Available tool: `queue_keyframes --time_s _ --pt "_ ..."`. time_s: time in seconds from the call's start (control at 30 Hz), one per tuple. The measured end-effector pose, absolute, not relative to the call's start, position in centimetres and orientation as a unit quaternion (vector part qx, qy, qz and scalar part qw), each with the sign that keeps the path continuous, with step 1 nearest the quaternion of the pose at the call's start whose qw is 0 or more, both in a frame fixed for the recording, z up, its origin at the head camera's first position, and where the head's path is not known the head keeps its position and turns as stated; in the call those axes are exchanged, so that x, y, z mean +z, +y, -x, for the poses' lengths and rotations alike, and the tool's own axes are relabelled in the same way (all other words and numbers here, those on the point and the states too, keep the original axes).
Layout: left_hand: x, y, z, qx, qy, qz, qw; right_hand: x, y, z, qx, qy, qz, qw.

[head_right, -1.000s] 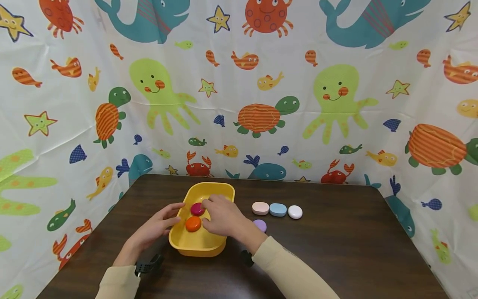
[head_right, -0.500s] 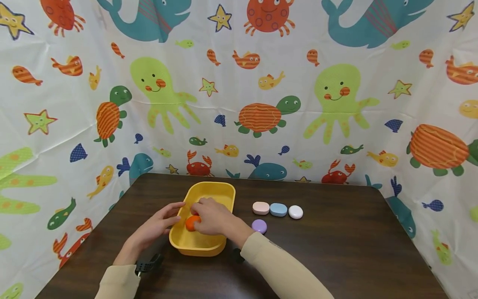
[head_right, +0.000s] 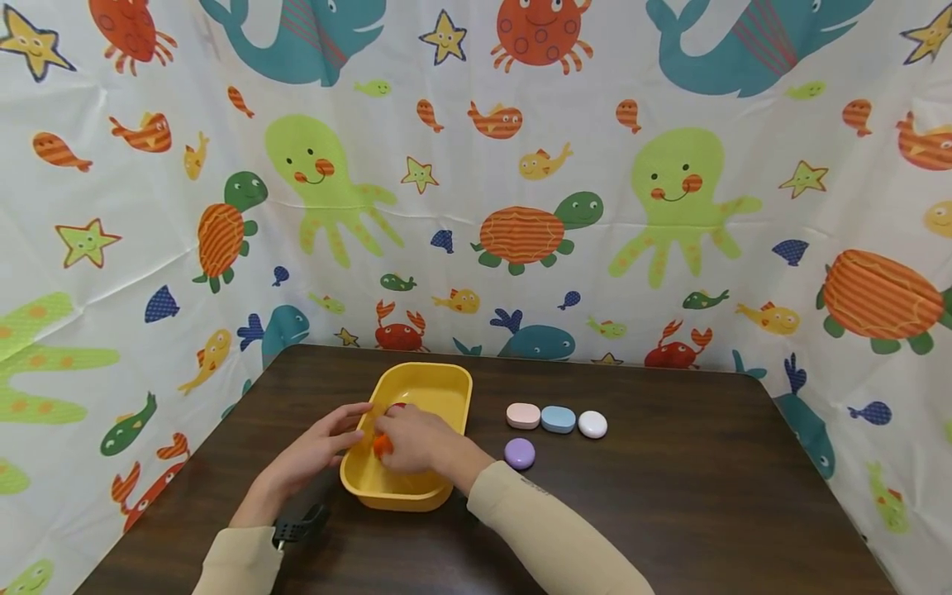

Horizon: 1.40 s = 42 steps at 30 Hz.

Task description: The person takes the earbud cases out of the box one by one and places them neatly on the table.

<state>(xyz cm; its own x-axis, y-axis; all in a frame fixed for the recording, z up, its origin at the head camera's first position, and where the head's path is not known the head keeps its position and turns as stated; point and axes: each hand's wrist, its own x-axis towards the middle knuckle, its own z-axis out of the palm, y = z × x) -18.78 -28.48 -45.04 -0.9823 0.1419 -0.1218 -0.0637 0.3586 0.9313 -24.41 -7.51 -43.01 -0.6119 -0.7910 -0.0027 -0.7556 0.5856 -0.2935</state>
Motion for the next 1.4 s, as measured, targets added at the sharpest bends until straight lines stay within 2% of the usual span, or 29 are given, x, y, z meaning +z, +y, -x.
queue_keyframes --time_s 1.4 --pt "-44.9 -28.3 18.6 0.570 0.817 -0.013 0.089 -44.7 -9.6 23.7 -0.066 0.905 0.413 0.081"
